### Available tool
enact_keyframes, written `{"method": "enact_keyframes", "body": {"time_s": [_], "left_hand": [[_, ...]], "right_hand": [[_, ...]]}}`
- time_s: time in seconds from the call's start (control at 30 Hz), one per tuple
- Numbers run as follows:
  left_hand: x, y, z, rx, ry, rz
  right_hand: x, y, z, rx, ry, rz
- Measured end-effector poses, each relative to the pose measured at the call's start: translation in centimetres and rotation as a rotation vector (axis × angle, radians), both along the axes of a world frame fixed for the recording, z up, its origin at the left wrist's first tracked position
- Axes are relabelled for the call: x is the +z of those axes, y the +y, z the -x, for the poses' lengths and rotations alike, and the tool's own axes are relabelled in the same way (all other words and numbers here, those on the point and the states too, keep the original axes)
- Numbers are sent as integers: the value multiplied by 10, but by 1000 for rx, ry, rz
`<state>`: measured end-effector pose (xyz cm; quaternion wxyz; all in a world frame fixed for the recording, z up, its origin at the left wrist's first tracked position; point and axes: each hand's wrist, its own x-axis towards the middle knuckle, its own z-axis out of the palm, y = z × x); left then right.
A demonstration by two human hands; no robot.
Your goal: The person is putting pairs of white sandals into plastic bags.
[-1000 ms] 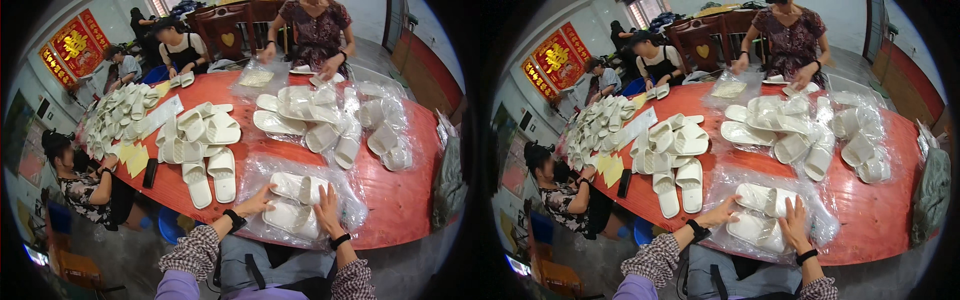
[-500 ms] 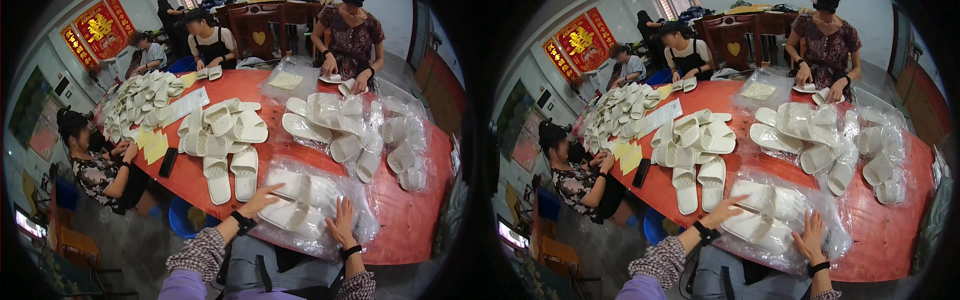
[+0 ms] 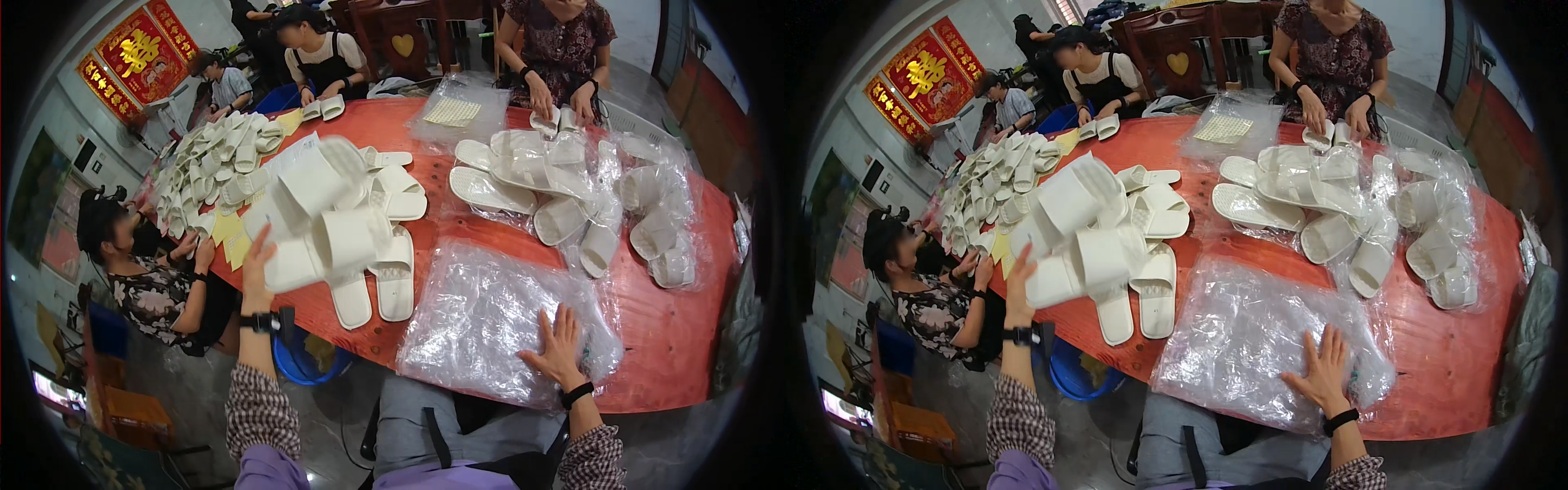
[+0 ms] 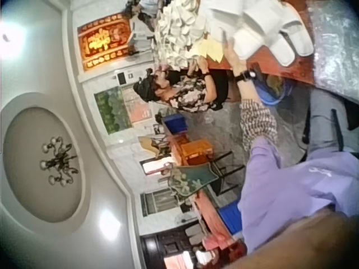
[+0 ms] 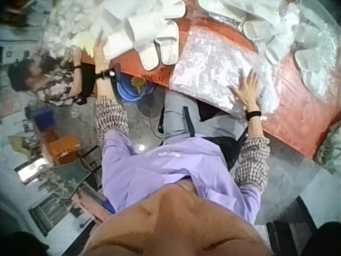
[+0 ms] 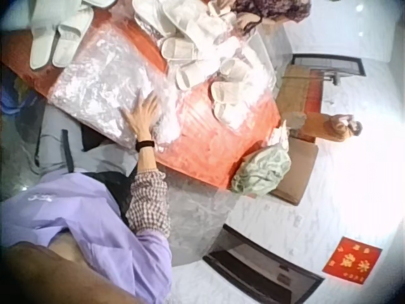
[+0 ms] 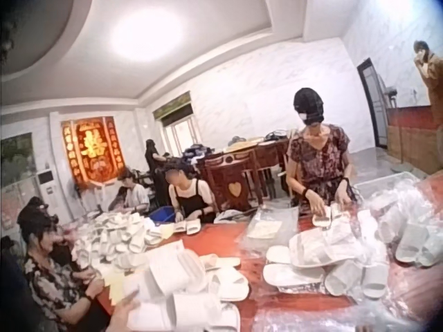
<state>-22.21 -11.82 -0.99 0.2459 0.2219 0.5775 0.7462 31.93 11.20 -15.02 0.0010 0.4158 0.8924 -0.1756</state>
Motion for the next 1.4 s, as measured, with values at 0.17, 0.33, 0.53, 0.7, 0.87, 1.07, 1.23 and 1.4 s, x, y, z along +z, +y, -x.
{"method": "enact_keyframes", "body": {"time_s": [0.17,0.33,0.53,0.7,0.87,1.07,1.23,1.4], "left_hand": [[-11,63,26,33,35,40],[-38,117,-57,258,1099,516],[19,87,-358,-999,817,-22],[-49,89,-381,-785,1317,681],[-155,87,-272,-449,1320,829],[-106,110,-302,-336,1426,801],[-136,126,-321,-641,1293,491],[-159,129,-281,-482,1236,915]], "right_hand": [[-1,0,5,12,2,-6],[-4,3,10,10,7,-46],[-16,2,7,18,75,-88],[-21,1,2,15,73,-103],[-16,0,7,4,102,-93],[-30,2,1,2,138,-145],[-34,0,8,11,141,-167],[-34,1,5,1,117,-144]]}}
